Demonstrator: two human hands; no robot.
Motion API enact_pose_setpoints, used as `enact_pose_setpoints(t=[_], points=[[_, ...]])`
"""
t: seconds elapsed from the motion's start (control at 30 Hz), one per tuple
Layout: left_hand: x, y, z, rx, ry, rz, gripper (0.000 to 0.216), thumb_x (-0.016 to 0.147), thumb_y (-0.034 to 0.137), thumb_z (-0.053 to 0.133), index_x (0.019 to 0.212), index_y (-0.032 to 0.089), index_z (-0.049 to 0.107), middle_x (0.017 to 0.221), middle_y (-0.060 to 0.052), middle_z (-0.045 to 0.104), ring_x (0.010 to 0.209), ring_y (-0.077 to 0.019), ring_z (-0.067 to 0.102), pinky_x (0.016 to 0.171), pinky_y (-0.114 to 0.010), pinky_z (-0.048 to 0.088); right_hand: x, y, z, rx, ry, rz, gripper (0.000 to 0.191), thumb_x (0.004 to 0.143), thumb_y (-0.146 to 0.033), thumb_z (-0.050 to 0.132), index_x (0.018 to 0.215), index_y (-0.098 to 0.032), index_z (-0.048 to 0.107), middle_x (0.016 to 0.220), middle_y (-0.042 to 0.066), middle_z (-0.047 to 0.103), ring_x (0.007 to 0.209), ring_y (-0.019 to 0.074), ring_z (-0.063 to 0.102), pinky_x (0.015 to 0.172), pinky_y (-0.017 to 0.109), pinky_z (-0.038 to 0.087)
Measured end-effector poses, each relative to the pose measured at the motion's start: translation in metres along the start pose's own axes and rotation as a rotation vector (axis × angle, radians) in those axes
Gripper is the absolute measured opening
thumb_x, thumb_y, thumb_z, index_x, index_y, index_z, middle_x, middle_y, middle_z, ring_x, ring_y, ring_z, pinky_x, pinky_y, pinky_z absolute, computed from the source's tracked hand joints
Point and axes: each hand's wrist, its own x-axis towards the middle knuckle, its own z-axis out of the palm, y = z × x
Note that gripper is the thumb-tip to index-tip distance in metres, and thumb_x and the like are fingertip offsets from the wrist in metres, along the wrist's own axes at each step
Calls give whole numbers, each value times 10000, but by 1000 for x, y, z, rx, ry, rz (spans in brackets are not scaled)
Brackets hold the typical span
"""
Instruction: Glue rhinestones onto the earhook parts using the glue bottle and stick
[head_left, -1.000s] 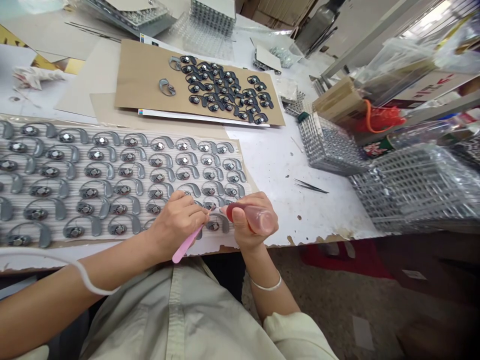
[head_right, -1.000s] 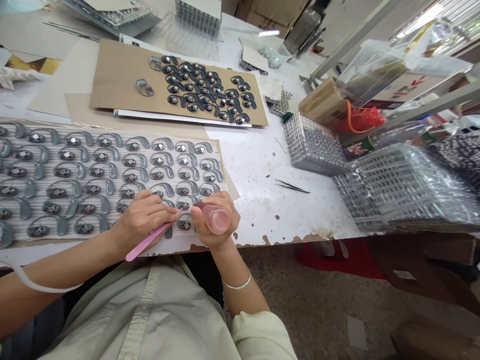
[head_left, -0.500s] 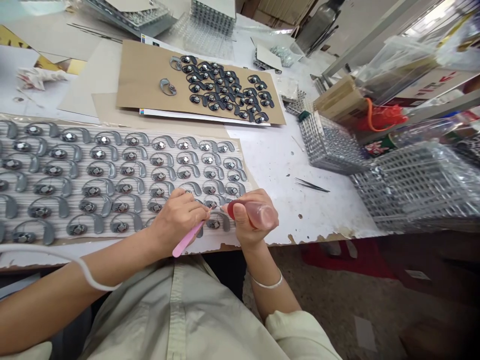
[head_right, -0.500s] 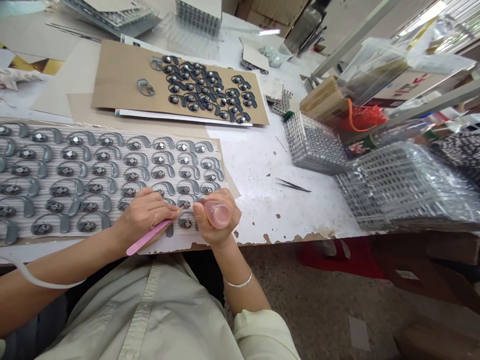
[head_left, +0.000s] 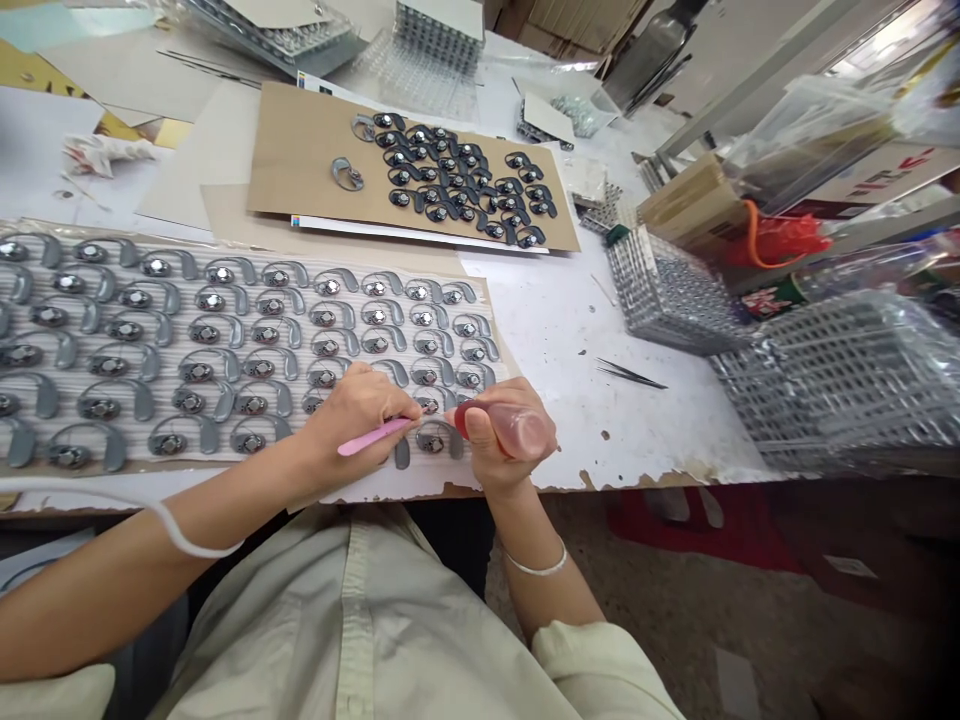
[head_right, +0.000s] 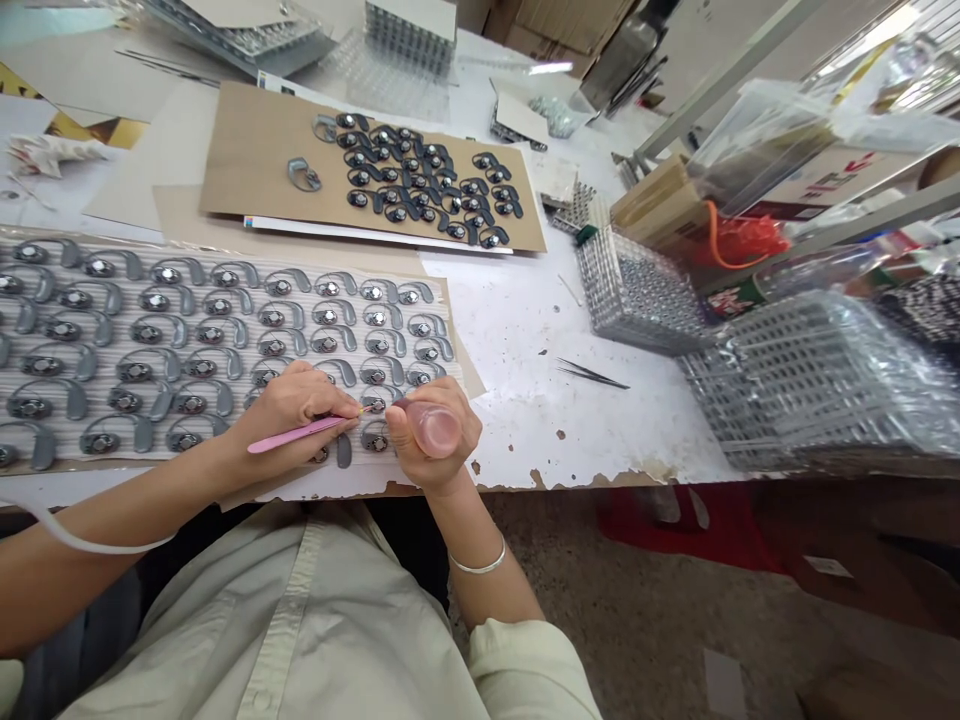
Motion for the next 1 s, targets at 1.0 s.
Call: enact_pose_setpoints(t=[1.0], points=[[4, -9, -2, -130, -65, -125, 83, 825, 185, 608, 815, 203, 688, 799, 7, 714, 749, -159, 647, 861, -350, 391, -9, 9, -1, 69, 1, 77, 121, 774, -316, 647, 793, -205, 603, 691, 12, 601, 628, 172, 569, 537, 342, 489]])
